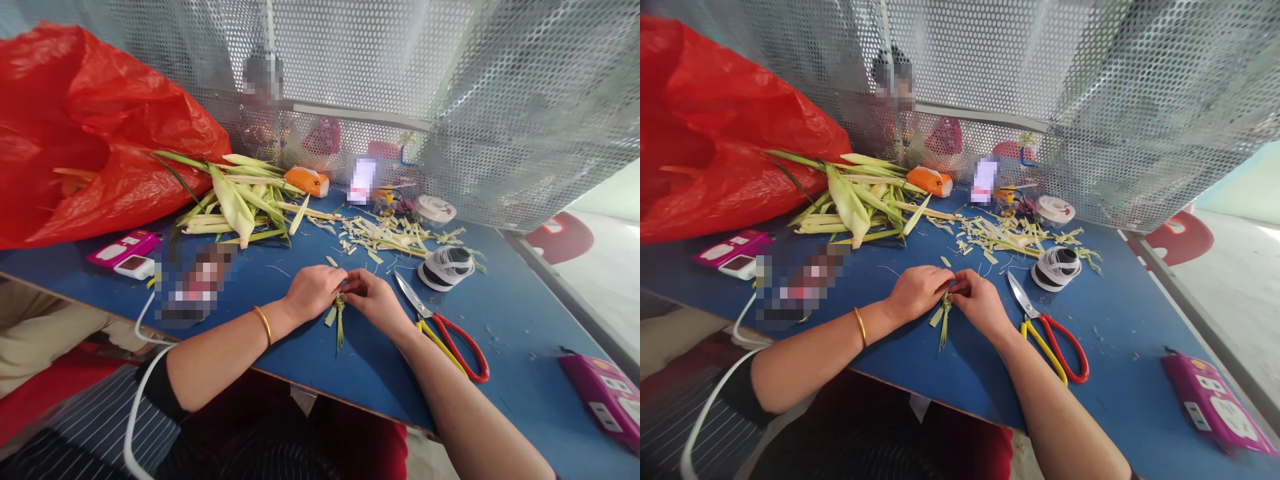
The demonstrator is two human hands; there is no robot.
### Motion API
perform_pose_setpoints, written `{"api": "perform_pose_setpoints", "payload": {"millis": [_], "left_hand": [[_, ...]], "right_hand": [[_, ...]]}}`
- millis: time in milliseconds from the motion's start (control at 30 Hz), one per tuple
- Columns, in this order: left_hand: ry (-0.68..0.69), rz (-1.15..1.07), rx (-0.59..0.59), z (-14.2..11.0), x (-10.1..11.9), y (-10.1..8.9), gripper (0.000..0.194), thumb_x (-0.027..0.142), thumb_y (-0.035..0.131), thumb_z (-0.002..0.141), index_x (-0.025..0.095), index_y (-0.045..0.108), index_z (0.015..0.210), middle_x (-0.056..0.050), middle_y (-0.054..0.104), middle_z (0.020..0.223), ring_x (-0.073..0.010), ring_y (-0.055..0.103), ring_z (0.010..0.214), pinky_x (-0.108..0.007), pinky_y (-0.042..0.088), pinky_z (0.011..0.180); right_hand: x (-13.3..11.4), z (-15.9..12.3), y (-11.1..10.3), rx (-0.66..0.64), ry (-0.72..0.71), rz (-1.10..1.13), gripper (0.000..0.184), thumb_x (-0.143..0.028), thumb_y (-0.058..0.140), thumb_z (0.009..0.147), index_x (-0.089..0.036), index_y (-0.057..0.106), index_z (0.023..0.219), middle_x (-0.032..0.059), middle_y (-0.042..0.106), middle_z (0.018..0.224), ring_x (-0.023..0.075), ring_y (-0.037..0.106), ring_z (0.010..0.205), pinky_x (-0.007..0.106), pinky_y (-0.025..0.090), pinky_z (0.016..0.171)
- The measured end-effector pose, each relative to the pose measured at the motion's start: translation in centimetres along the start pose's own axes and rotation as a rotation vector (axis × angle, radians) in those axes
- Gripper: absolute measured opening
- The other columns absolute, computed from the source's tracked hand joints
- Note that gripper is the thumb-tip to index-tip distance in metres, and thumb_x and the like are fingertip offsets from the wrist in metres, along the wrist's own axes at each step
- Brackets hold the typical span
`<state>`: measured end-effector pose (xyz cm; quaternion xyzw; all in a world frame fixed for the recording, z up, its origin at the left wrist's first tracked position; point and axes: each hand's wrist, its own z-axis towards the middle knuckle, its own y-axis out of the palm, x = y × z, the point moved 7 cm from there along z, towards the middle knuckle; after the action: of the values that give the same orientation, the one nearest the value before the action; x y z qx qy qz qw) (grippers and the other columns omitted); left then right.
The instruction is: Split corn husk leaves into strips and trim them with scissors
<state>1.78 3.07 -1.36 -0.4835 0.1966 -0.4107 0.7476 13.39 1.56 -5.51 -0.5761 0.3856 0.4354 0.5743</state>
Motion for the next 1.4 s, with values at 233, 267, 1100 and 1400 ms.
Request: {"api": "perform_pose_setpoints", "payload": {"millis": [233, 267, 1100, 1400], "left_hand": [[0.046, 0.029, 0.053, -0.1, 0.4, -0.5, 0.016, 0.02, 0.054, 0.091, 0.017, 0.065, 0.079, -0.004, 0.068, 0.079, -0.0183, 0.063, 0.077, -0.029, 0.042, 0.066], [0.036, 0.006, 0.075, -0.1, 0.3, -0.7, 0.016, 0.02, 0.054, 0.091, 0.018, 0.066, 0.079, -0.003, 0.069, 0.08, -0.0178, 0.063, 0.078, -0.028, 0.043, 0.067], [-0.136, -0.37, 0.171, 0.1, -1.3, -1.5, 0.009, 0.014, 0.067, 0.08, 0.02, 0.069, 0.074, 0.0, 0.071, 0.078, -0.0142, 0.063, 0.077, -0.025, 0.045, 0.072], [-0.079, -0.319, 0.131, -0.1, -0.8, -1.5, 0.009, 0.019, 0.066, 0.082, 0.02, 0.067, 0.073, 0.0, 0.07, 0.076, -0.0151, 0.062, 0.077, -0.026, 0.044, 0.07]], "right_hand": [[0.0, -0.1, 0.0, -0.004, 0.003, 0.019, 0.03, -0.023, 0.067, 0.069, -0.022, 0.062, 0.098, 0.0001, 0.071, 0.08, 0.0187, 0.067, 0.076, 0.032, 0.051, 0.072], [-0.1, 0.0, 0.0, -0.017, -0.003, 0.043, 0.028, -0.023, 0.066, 0.069, -0.022, 0.063, 0.097, 0.0004, 0.071, 0.081, 0.0187, 0.067, 0.078, 0.032, 0.051, 0.073], [0.8, 0.5, -1.7, 0.117, 0.113, 0.086, 0.014, -0.035, 0.058, 0.075, -0.022, 0.054, 0.07, -0.0009, 0.064, 0.062, 0.0175, 0.062, 0.064, 0.028, 0.045, 0.063], [0.4, 0.5, -2.6, 0.143, 0.043, -0.056, 0.009, -0.031, 0.058, 0.075, -0.022, 0.058, 0.076, -0.0008, 0.065, 0.069, 0.0159, 0.058, 0.066, 0.029, 0.044, 0.065]]}}
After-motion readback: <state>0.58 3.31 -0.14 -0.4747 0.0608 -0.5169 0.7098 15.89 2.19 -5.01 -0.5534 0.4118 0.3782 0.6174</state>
